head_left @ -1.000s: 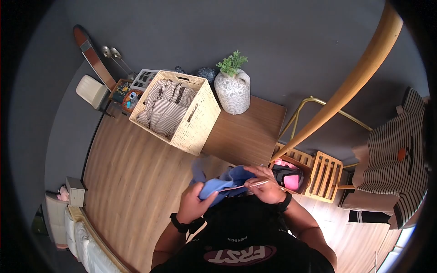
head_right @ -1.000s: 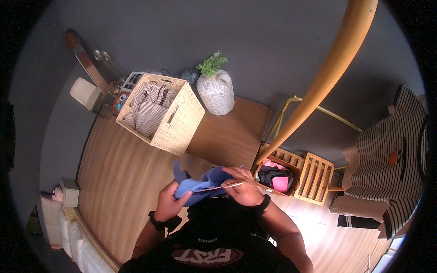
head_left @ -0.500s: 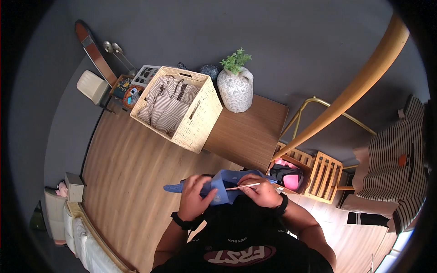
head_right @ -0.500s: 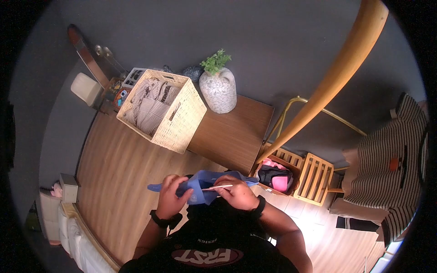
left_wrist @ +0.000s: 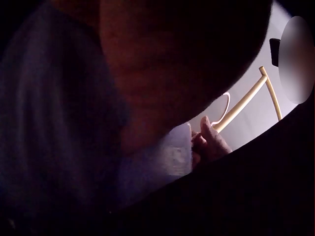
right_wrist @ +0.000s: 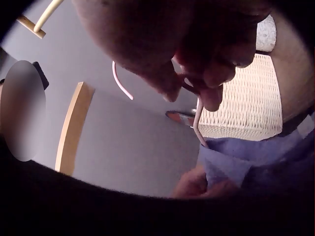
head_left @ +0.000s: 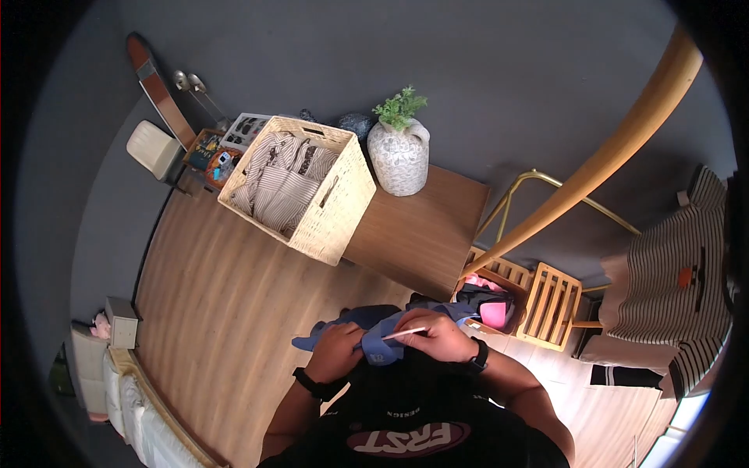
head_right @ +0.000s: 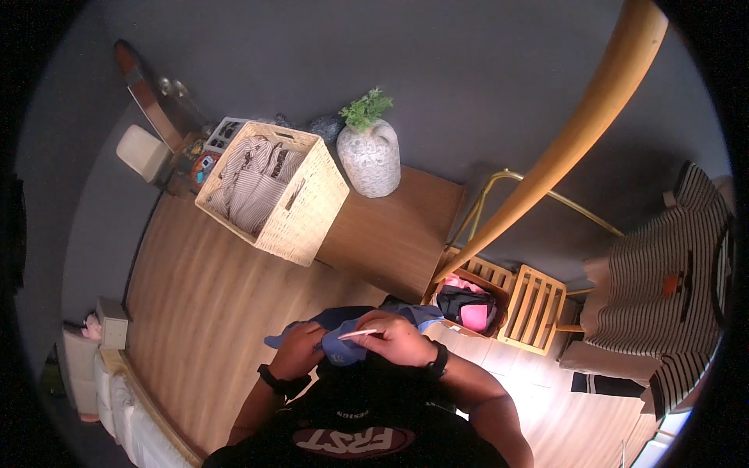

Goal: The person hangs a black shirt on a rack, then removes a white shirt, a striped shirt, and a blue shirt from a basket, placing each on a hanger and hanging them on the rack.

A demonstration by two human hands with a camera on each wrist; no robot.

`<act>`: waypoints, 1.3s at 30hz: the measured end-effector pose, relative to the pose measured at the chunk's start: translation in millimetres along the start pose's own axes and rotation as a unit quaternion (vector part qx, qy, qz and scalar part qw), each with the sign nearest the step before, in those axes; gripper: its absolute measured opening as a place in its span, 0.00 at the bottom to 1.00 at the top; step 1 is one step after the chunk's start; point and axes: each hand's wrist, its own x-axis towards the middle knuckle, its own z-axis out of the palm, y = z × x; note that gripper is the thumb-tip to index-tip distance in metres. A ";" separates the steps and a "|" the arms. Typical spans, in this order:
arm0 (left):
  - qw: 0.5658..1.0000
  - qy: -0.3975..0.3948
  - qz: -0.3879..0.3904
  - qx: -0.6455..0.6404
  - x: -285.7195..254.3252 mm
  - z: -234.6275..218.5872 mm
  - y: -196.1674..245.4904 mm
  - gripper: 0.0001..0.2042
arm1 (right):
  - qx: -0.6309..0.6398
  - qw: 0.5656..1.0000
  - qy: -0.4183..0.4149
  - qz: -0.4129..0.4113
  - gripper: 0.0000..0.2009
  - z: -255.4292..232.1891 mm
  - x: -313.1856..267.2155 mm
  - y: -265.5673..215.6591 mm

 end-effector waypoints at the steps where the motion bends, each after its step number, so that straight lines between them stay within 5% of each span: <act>1: 1.000 0.012 0.000 -0.009 0.0 0.1 0.3 0.11 | 0.009 1.000 -0.024 -0.005 0.09 -0.3 -0.9 6.7; 7: 0.989 0.120 -0.033 -0.076 -4.5 -2.1 -4.0 0.08 | -0.058 0.990 0.119 -0.056 0.20 -14.0 -3.6 3.7; 9: 0.978 0.165 -0.067 -0.110 -5.9 -7.8 -2.0 0.06 | -0.134 0.975 0.174 -0.008 0.23 -22.7 -8.7 3.3; 17: 0.974 0.181 -0.065 -0.123 -14.8 -21.2 -9.1 0.07 | -0.216 0.921 0.323 0.039 0.31 -45.7 -25.6 22.0; 20: 0.970 0.203 -0.056 -0.120 -16.4 -24.5 -7.7 0.07 | -0.146 0.926 0.342 0.066 0.31 -49.9 -32.4 34.6; 21: 0.969 0.208 -0.058 -0.121 -16.5 -25.4 -7.8 0.06 | -0.131 0.937 0.297 0.133 0.29 -52.8 -36.8 32.1; 24: 0.965 0.216 -0.074 -0.129 -17.9 -23.4 -10.6 0.06 | -0.198 0.947 0.245 0.064 0.27 -54.6 -32.9 28.4; 28: 0.970 0.200 -0.061 -0.121 -16.3 -22.5 -8.6 0.07 | -0.269 0.921 0.281 0.034 0.19 -56.6 -31.3 35.1; 34: 0.978 0.175 -0.049 -0.098 -7.1 -21.8 -1.6 0.07 | -0.230 0.884 0.404 0.035 0.20 -41.8 -19.5 17.2; 39: 0.984 0.168 0.016 -0.058 1.6 -25.3 1.1 0.08 | -0.241 0.905 0.349 -0.038 0.22 -35.5 -14.9 1.7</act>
